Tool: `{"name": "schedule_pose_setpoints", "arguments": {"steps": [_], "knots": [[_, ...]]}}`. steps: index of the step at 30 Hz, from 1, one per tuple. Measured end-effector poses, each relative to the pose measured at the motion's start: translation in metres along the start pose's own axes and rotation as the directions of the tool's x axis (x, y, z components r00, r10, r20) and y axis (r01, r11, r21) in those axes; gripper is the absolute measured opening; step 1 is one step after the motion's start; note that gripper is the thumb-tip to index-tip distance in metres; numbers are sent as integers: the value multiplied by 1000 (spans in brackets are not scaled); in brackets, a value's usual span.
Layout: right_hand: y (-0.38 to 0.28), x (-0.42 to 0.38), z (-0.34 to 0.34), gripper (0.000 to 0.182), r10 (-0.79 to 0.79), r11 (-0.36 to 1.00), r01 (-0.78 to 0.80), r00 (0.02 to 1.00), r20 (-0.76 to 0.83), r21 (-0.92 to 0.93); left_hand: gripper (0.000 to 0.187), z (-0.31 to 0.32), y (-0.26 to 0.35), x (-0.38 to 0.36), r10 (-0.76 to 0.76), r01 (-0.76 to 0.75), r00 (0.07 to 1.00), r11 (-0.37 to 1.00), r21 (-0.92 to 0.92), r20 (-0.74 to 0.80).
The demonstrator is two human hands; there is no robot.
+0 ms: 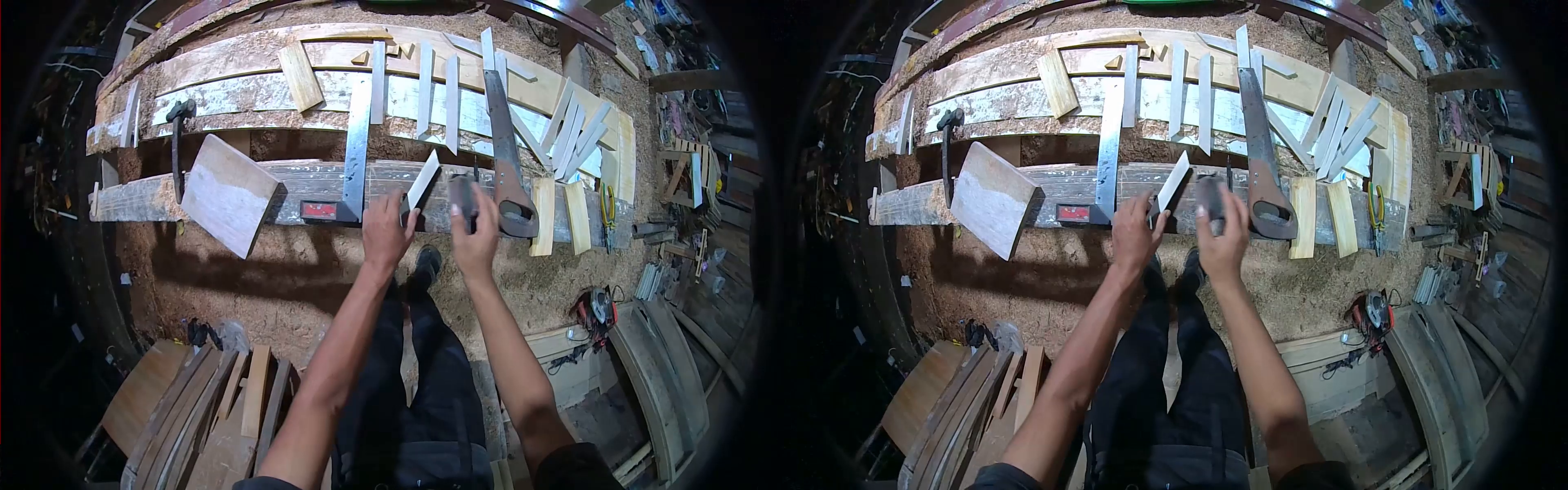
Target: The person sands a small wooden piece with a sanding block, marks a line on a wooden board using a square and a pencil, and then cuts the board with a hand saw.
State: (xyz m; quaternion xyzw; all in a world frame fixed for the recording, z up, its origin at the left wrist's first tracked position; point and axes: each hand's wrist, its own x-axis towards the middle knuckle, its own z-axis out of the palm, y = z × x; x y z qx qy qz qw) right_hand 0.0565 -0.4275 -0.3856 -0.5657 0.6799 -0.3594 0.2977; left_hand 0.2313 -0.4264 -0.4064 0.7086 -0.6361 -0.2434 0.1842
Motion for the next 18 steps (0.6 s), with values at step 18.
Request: {"name": "schedule_pose_setpoints", "arguments": {"steps": [18], "knots": [[3, 17, 36, 55, -226, 934, 300, 916, 331, -195, 55, 44, -37, -52, -430, 651, 756, 577, -493, 494]]}}
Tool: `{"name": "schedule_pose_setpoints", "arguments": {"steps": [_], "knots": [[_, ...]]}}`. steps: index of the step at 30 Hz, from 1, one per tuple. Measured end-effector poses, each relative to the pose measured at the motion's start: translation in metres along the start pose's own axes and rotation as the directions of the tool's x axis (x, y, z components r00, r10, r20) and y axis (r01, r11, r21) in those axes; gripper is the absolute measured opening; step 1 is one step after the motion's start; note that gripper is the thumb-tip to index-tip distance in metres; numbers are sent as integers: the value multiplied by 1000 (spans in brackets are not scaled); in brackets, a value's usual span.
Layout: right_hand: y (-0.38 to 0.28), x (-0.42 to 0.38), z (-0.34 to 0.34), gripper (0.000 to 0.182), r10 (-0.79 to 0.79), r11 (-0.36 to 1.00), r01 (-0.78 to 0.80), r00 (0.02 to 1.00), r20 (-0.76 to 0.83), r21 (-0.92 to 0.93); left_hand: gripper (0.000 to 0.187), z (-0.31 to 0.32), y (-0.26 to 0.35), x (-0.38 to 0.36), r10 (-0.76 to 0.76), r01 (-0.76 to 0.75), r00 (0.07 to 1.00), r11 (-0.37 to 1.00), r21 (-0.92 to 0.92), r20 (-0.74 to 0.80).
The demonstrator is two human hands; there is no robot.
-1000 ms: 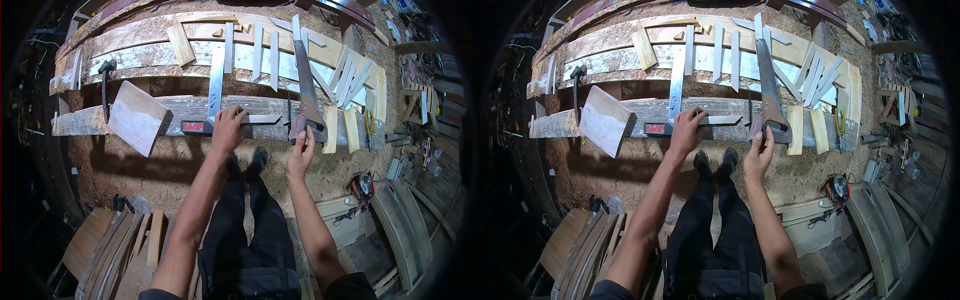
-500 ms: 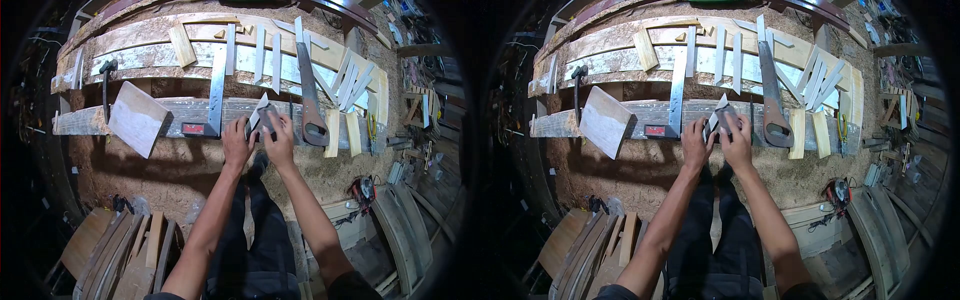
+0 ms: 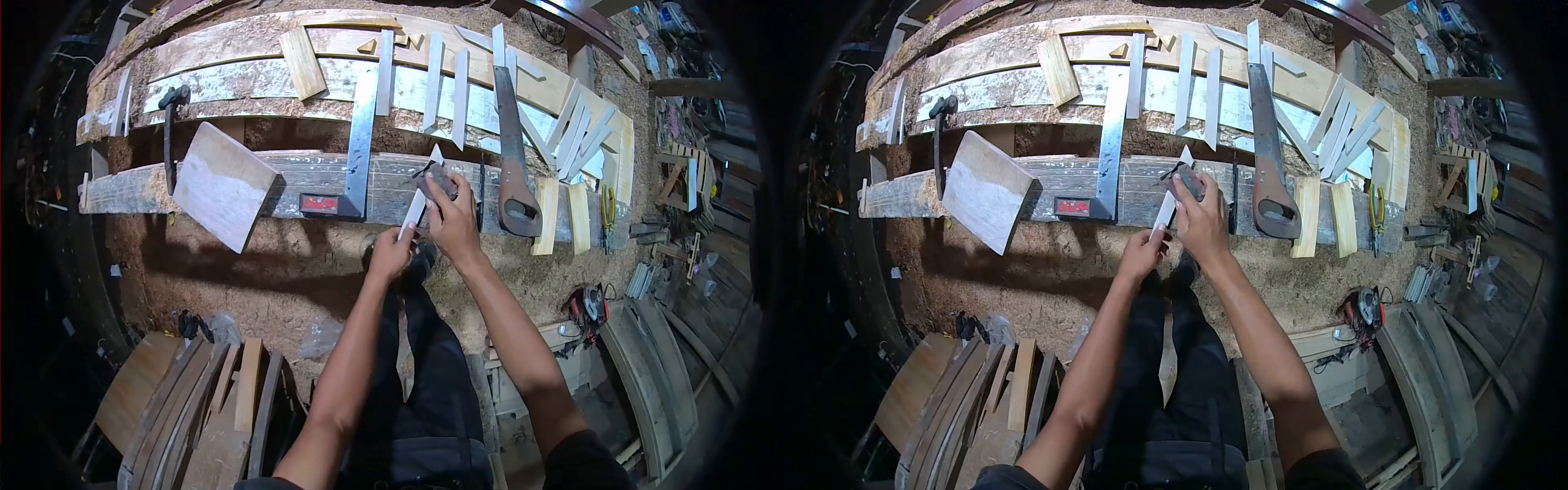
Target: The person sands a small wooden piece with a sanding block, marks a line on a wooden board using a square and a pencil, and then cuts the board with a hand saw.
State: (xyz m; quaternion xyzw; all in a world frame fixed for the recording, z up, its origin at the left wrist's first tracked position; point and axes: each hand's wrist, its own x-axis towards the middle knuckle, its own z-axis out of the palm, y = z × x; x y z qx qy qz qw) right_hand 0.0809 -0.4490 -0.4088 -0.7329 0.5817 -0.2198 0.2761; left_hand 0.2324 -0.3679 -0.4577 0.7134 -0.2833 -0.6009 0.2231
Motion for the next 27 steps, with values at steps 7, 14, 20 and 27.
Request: {"name": "schedule_pose_setpoints", "arguments": {"steps": [7, 14, 20, 27], "knots": [[-18, -29, 10, 54, -60, 996, 64, 996, 70, -66, 56, 12, 1, -3, 36, -31, 999, 991, 130, -31], [-9, 73, 14, 45, -50, 987, 34, 994, -96, -160, 57, 11, 3, -6, -17, 27, 998, 983, 182, -56], [-3, -5, 14, 42, -98, 984, 93, 995, -28, -153, 58, 14, 8, -6, -5, 15, 998, 986, 168, -55], [-11, 50, 12, 47, 64, 992, -72, 995, -72, -107, 60, 16, 10, -6, -87, 99, 994, 972, 214, -66]]}}
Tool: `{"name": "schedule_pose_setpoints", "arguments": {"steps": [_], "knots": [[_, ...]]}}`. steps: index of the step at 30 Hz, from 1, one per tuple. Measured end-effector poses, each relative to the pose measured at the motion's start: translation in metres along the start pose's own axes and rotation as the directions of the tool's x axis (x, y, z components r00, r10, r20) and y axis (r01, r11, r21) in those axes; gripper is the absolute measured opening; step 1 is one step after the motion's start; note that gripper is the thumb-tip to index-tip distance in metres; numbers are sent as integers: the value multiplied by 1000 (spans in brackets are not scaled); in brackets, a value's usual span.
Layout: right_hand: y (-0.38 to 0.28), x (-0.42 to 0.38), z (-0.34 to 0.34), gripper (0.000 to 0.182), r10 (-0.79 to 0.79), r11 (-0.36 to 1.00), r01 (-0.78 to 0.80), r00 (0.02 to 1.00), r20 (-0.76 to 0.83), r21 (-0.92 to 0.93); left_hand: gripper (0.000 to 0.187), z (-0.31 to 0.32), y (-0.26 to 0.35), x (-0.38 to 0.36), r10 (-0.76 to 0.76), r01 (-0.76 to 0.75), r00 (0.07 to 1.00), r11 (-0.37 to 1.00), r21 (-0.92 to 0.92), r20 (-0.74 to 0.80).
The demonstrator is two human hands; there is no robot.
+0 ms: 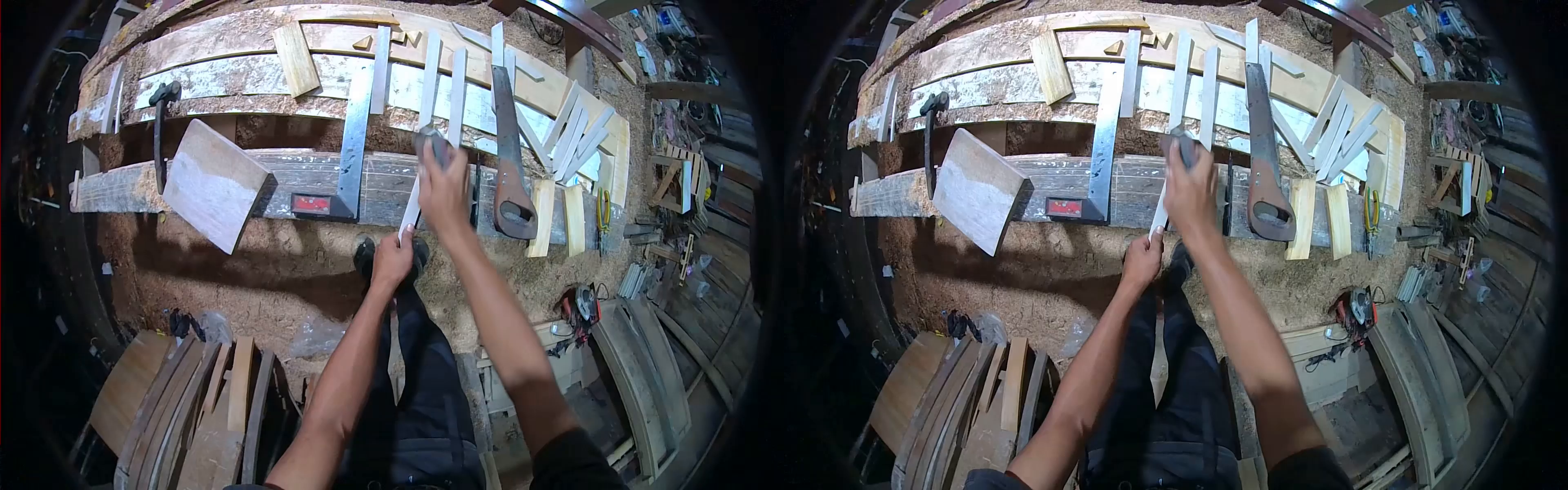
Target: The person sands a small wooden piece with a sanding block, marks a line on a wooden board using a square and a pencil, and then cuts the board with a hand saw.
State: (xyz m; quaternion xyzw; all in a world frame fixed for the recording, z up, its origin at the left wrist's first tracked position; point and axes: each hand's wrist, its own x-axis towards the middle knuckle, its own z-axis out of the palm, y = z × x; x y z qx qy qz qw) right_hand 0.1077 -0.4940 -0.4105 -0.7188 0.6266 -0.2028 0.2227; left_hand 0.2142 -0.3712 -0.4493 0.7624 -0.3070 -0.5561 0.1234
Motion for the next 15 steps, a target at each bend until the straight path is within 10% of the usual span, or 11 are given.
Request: {"name": "schedule_pose_setpoints", "arguments": {"steps": [15], "knots": [[-7, -80, 2, 48, -17, 999, 16, 1000, 17, 42, 61, 5, -11, 4, 202, -201, 974, 979, 17, -105]]}}
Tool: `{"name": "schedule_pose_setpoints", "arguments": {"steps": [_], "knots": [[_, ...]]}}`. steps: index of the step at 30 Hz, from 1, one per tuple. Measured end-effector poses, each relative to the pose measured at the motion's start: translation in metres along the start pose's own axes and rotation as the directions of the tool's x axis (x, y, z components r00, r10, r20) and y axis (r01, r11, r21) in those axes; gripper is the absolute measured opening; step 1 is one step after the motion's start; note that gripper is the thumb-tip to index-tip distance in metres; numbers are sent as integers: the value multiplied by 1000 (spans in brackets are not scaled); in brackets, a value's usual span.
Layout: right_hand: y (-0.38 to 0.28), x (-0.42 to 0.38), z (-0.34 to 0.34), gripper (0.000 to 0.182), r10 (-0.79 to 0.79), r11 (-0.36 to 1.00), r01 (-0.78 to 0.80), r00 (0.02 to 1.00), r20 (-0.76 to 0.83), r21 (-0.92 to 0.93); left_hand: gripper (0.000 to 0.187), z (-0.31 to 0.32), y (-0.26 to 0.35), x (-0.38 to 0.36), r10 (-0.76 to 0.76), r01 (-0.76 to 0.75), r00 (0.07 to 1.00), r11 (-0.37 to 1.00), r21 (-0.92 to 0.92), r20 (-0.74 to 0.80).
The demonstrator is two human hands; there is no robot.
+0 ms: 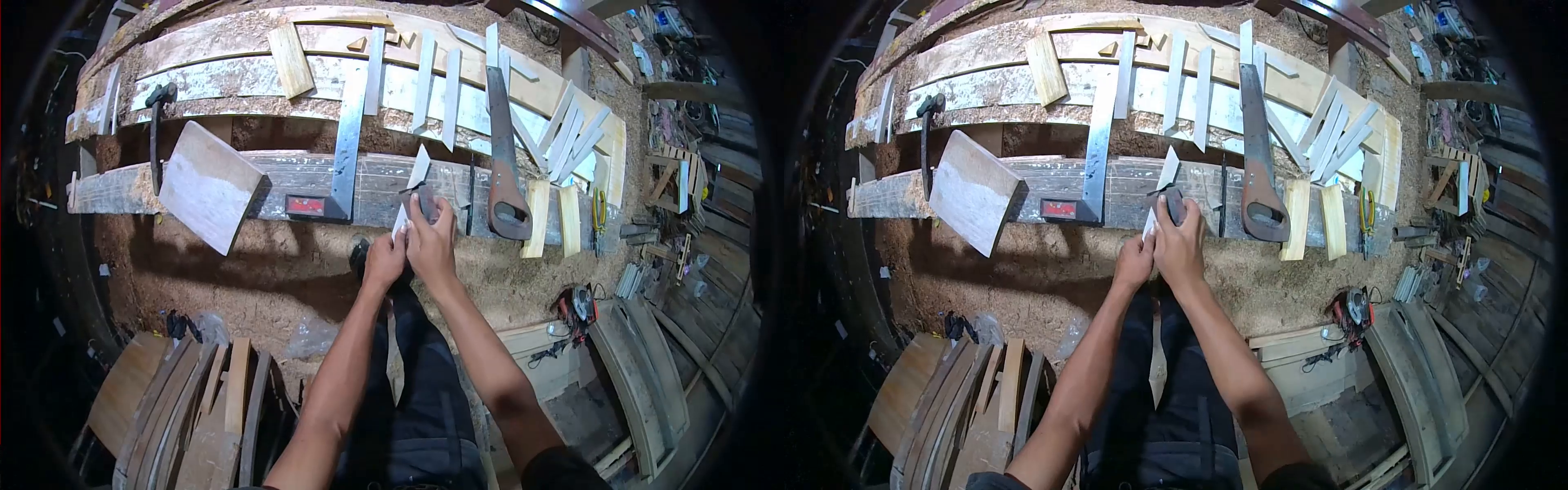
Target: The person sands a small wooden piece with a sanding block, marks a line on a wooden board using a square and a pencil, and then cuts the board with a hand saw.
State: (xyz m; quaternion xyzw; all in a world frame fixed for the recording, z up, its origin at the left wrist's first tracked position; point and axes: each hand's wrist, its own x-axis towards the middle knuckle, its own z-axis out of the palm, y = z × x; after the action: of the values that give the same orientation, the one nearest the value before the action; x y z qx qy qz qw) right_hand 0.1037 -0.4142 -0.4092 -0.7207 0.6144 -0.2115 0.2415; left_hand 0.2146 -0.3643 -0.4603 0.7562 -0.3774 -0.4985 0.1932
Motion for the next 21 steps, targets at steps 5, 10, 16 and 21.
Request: {"name": "schedule_pose_setpoints", "arguments": {"steps": [5, 10, 16, 21], "knots": [[5, 95, 4, 46, 40, 998, -41, 999, -35, -43, 61, -4, 6, -4, -25, 25, 999, 1000, 1, 44], [2, 27, 2, 49, 12, 998, -16, 997, -75, -55, 59, 3, -2, -2, 17, -16, 1000, 998, -65, 16], [1, 83, -3, 46, 36, 996, -39, 999, -37, -81, 57, -4, 8, -3, -86, 86, 992, 996, 2, 92], [-8, 60, -6, 45, 185, 981, -185, 983, -1, 58, 59, 1, 11, -5, -97, 95, 995, 995, 33, 38]]}}
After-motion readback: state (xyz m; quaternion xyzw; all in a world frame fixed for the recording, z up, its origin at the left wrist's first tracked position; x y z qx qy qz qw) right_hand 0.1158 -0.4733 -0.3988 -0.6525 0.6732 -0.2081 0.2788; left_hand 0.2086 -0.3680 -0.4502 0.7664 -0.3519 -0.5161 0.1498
